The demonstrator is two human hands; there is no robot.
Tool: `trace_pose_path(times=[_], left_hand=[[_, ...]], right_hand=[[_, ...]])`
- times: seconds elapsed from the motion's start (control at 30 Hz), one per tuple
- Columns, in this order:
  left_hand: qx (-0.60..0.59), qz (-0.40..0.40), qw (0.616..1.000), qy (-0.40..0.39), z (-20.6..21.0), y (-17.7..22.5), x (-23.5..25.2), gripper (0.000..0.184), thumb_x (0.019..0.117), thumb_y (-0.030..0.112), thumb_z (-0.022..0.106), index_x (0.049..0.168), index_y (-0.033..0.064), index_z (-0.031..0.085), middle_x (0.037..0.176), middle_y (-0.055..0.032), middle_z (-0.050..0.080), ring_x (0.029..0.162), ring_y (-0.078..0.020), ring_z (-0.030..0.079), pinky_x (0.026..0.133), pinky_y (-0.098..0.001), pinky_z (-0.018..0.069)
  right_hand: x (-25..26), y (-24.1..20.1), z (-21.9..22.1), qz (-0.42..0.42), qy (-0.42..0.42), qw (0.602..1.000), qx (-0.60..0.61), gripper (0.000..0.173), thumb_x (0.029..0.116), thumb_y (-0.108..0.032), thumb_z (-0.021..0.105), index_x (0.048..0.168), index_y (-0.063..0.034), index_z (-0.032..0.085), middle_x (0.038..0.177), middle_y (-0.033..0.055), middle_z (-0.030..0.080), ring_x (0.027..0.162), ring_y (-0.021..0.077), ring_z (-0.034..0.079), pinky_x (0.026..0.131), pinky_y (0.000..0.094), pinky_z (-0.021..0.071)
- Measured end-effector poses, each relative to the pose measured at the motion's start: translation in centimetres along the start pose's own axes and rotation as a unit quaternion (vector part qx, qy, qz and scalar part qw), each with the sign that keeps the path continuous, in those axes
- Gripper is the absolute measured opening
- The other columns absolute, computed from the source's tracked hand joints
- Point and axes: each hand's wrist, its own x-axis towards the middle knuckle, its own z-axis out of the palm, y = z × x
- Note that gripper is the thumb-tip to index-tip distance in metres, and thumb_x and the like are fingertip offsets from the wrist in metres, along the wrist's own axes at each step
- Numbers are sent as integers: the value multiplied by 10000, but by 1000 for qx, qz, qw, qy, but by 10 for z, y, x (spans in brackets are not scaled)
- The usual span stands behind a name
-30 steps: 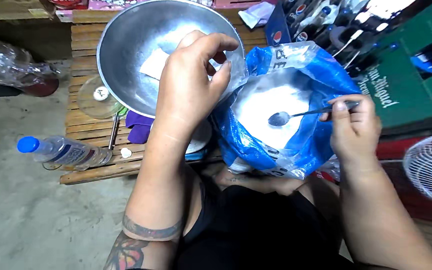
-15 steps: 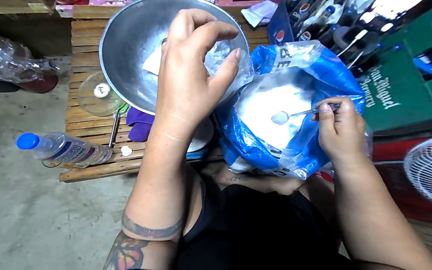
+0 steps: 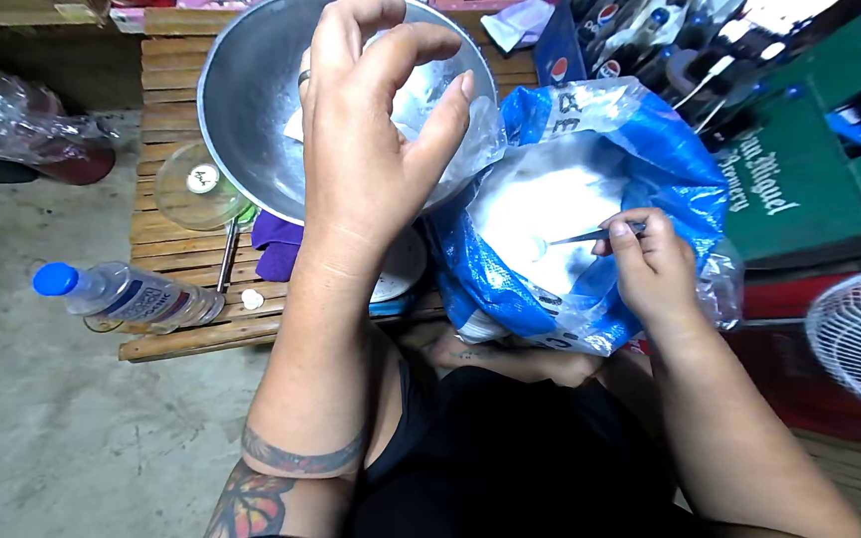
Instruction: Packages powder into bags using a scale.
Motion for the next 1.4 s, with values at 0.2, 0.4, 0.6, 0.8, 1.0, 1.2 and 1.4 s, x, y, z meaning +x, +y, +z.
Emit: trace_pose_path(times=[0.2, 0.4, 0.6, 0.8, 1.0, 1.2, 1.4], left_hand=[[9, -3, 1000, 21, 1, -2, 1, 287, 968, 356, 625, 1142, 185, 777, 1311, -142, 624, 1271, -242, 533, 1068, -418, 383], [40, -33, 998, 33, 0, -1, 1, 328, 937, 472, 632, 1154, 268, 771, 1395, -186, 558, 1389, -337, 430, 1065, -570, 337], [69, -31, 996, 45, 0, 2, 1, 362, 936, 523, 627, 1197, 309, 758, 1475, -229, 497, 1484, -419, 296, 1122, -696, 190], [86, -32, 995, 27, 0, 3, -2, 363, 946, 544, 617, 1189, 314, 758, 1595, -269, 358, 1535, -477, 164, 1131, -733, 140], [106, -23, 994, 10, 0, 5, -3, 347, 958, 537, 604, 1028, 251, 788, 1631, -230, 327, 1545, -478, 144, 1137, -763, 97], [133, -36, 990, -19, 2, 8, -5, 404, 940, 552, 605, 919, 175, 750, 1602, -199, 395, 1549, -450, 166, 1154, -741, 86], [150, -60, 985, -52, 4, 8, -7, 432, 928, 587, 597, 914, 182, 748, 1570, -176, 448, 1544, -448, 188, 1143, -763, 70]], right_hand=[[1, 12, 2, 48, 22, 994, 100, 289, 1103, -243, 403, 1173, -18, 571, 879, -30, 633, 802, -24, 611, 803, 207, 530], [0, 22, 4, 136, 51, 968, 205, 196, 1103, -211, 395, 1154, -88, 538, 843, -104, 619, 771, -30, 631, 795, 195, 549], [2, 28, 3, 195, 80, 936, 283, 158, 1112, -196, 382, 1140, -129, 522, 797, -124, 614, 714, -17, 624, 747, 185, 547], [5, 28, -2, 224, 95, 911, 334, 170, 1118, -197, 362, 1158, -140, 518, 793, -119, 617, 715, -12, 629, 736, 178, 546], [5, 13, -19, 208, 114, 870, 433, 208, 1118, -202, 344, 1121, -181, 551, 825, -103, 639, 747, 16, 647, 780, 211, 568], [12, -32, -47, 108, 111, 864, 479, 272, 1115, -215, 327, 1099, -192, 598, 837, -87, 642, 773, 49, 647, 797, 248, 565], [28, -76, -55, 19, 101, 860, 500, 222, 1102, -203, 393, 1079, -187, 613, 829, -84, 660, 770, 46, 656, 800, 242, 573]])
